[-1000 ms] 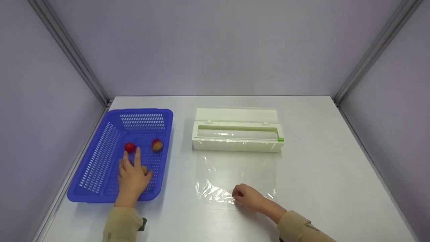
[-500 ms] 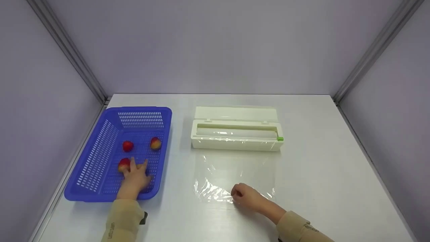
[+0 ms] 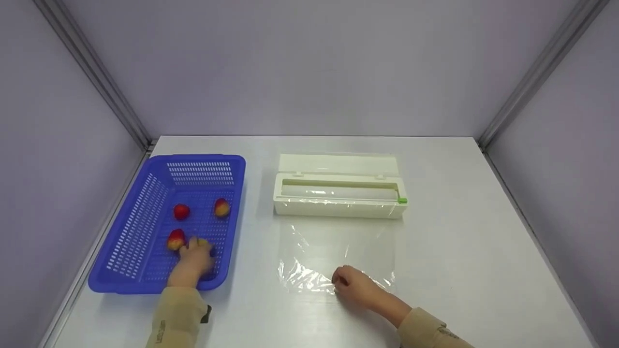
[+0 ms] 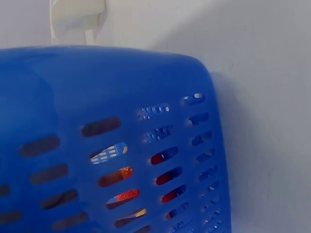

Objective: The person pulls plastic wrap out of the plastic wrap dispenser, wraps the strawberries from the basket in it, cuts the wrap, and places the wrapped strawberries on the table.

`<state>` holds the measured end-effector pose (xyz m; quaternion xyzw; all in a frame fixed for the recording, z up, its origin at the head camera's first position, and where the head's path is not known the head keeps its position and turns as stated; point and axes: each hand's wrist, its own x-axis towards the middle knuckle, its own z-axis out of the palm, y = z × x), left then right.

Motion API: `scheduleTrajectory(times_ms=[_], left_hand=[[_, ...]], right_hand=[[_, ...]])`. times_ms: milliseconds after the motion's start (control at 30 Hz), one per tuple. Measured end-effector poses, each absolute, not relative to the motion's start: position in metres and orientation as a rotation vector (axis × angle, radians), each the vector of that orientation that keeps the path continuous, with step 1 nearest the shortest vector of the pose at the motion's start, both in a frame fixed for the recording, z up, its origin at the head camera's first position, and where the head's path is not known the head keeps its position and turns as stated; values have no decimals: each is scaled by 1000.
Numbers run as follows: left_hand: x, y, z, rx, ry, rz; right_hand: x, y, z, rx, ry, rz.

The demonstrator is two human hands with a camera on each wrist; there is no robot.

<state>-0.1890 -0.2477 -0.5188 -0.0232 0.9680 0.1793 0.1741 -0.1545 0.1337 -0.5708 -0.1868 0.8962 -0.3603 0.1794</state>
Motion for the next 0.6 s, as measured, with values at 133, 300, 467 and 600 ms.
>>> scheduleTrajectory(times_ms=[133,300,467,600], left_hand=[[-189,-248,-519,-62,2744,480],[-188,-247,-516,-66,2759,481],[-189,-247,-517,-110,2757,517],[-190,-248,-519,-147,2745,543]], right_hand=[[-154,134,-571,-531,2530,-1007],[-152,134,-572,-611,2593,-978],[-146,134,-574,-690,2682,-934],[-141,135,-574,-712,2697,-876]])
